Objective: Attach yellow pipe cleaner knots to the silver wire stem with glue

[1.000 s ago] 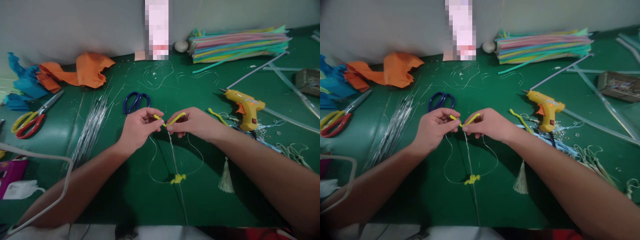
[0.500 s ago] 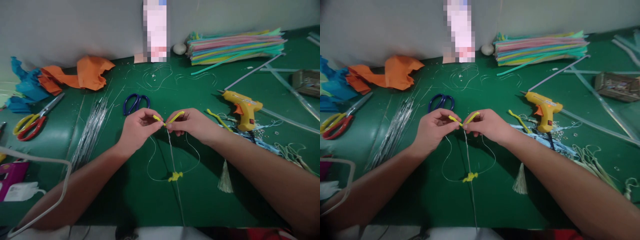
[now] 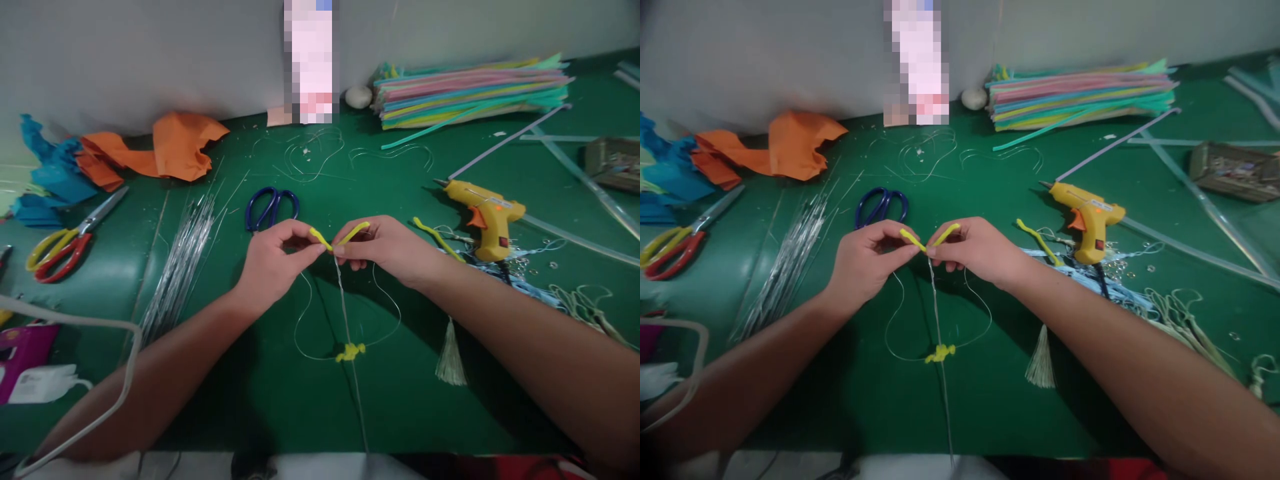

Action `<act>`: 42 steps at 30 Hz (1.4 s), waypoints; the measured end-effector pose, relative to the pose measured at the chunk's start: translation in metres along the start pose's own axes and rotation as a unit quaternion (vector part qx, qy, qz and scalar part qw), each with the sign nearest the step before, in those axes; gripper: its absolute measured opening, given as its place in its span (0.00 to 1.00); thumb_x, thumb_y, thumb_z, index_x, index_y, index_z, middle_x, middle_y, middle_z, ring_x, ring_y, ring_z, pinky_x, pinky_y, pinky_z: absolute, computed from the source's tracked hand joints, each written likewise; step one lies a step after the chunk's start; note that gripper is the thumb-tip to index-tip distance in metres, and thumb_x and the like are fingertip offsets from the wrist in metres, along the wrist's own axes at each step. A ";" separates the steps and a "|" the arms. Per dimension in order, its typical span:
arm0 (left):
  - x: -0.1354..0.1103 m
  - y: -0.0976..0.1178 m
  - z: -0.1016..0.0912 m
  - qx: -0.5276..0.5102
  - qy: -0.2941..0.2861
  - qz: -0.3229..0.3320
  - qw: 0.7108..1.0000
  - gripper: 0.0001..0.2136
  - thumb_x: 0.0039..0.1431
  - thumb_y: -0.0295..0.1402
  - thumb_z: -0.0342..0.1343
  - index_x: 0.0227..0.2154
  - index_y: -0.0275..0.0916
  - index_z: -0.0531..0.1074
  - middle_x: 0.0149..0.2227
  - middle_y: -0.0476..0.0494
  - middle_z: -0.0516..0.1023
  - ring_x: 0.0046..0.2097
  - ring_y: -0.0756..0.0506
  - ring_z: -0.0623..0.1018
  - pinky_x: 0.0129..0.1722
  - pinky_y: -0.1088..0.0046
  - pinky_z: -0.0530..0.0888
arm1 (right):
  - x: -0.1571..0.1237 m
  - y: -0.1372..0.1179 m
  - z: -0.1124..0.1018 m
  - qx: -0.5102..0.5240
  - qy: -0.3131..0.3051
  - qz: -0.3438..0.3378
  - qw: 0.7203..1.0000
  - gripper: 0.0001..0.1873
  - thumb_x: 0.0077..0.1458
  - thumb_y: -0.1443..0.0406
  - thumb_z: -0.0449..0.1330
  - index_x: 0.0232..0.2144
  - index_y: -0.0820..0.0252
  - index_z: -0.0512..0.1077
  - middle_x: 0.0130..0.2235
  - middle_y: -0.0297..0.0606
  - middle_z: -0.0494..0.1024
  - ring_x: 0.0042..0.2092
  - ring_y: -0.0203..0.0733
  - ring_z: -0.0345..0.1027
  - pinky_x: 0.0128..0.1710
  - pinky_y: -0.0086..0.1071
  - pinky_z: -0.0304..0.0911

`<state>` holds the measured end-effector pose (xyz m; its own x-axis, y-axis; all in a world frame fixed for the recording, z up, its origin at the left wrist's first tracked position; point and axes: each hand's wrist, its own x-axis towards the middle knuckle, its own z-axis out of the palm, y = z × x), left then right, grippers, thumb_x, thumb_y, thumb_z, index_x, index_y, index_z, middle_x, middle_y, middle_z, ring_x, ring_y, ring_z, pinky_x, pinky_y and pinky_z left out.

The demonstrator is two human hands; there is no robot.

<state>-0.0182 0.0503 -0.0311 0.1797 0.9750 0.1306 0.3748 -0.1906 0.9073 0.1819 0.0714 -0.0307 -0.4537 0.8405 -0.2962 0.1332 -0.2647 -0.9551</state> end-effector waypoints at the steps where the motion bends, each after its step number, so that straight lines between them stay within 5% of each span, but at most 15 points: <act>1: 0.000 0.000 0.000 0.014 0.003 0.016 1.000 0.03 0.54 0.30 0.64 0.31 0.39 0.76 0.34 0.47 0.80 0.37 0.49 0.79 0.39 0.72 0.76 | 0.000 0.000 0.000 0.001 -0.002 -0.001 1.000 0.08 0.45 0.62 0.69 0.27 0.60 0.77 0.26 0.33 0.78 0.24 0.31 0.66 0.24 0.27 0.60; 8: -0.002 0.005 0.000 0.128 0.019 0.145 0.981 0.02 0.58 0.27 0.60 0.31 0.41 0.74 0.38 0.47 0.80 0.42 0.47 0.79 0.45 0.69 0.75 | 0.000 -0.001 -0.001 0.001 -0.013 -0.010 1.000 0.06 0.47 0.63 0.67 0.28 0.60 0.77 0.26 0.33 0.78 0.23 0.31 0.66 0.23 0.27 0.59; 15: 0.000 0.008 0.001 0.159 -0.036 0.203 0.966 0.04 0.60 0.26 0.57 0.32 0.41 0.76 0.38 0.46 0.80 0.41 0.48 0.79 0.43 0.70 0.75 | -0.001 -0.003 0.004 -0.011 -0.009 0.005 1.000 0.04 0.43 0.66 0.66 0.25 0.60 0.75 0.25 0.32 0.77 0.24 0.32 0.67 0.24 0.28 0.60; 23: 0.005 0.011 -0.007 0.027 -0.070 0.021 0.997 0.03 0.56 0.32 0.62 0.32 0.39 0.78 0.34 0.46 0.81 0.36 0.48 0.79 0.39 0.72 0.76 | -0.001 -0.004 0.002 0.004 0.001 0.001 1.000 0.07 0.43 0.63 0.69 0.26 0.60 0.76 0.25 0.33 0.78 0.24 0.32 0.67 0.25 0.27 0.61; 28: 0.011 0.011 -0.009 -0.080 -0.098 -0.084 0.988 0.05 0.49 0.33 0.66 0.29 0.38 0.78 0.29 0.48 0.79 0.29 0.50 0.77 0.33 0.73 0.75 | -0.001 -0.004 0.002 0.001 -0.004 0.010 1.000 0.07 0.44 0.63 0.70 0.26 0.60 0.78 0.26 0.33 0.79 0.24 0.31 0.67 0.25 0.27 0.61; 42: 0.012 0.002 -0.003 -0.143 -0.092 -0.114 0.979 0.06 0.49 0.33 0.67 0.28 0.37 0.77 0.28 0.48 0.78 0.29 0.51 0.77 0.34 0.73 0.76 | 0.000 -0.002 0.003 -0.016 0.009 0.005 1.000 0.03 0.49 0.65 0.67 0.27 0.59 0.76 0.26 0.32 0.78 0.24 0.31 0.67 0.25 0.27 0.61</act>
<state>-0.0184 0.0619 -0.0268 0.2907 0.9467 -0.1391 0.1588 0.0957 0.9827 0.1791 0.0710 -0.0283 -0.4369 0.8462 -0.3051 0.1661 -0.2574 -0.9519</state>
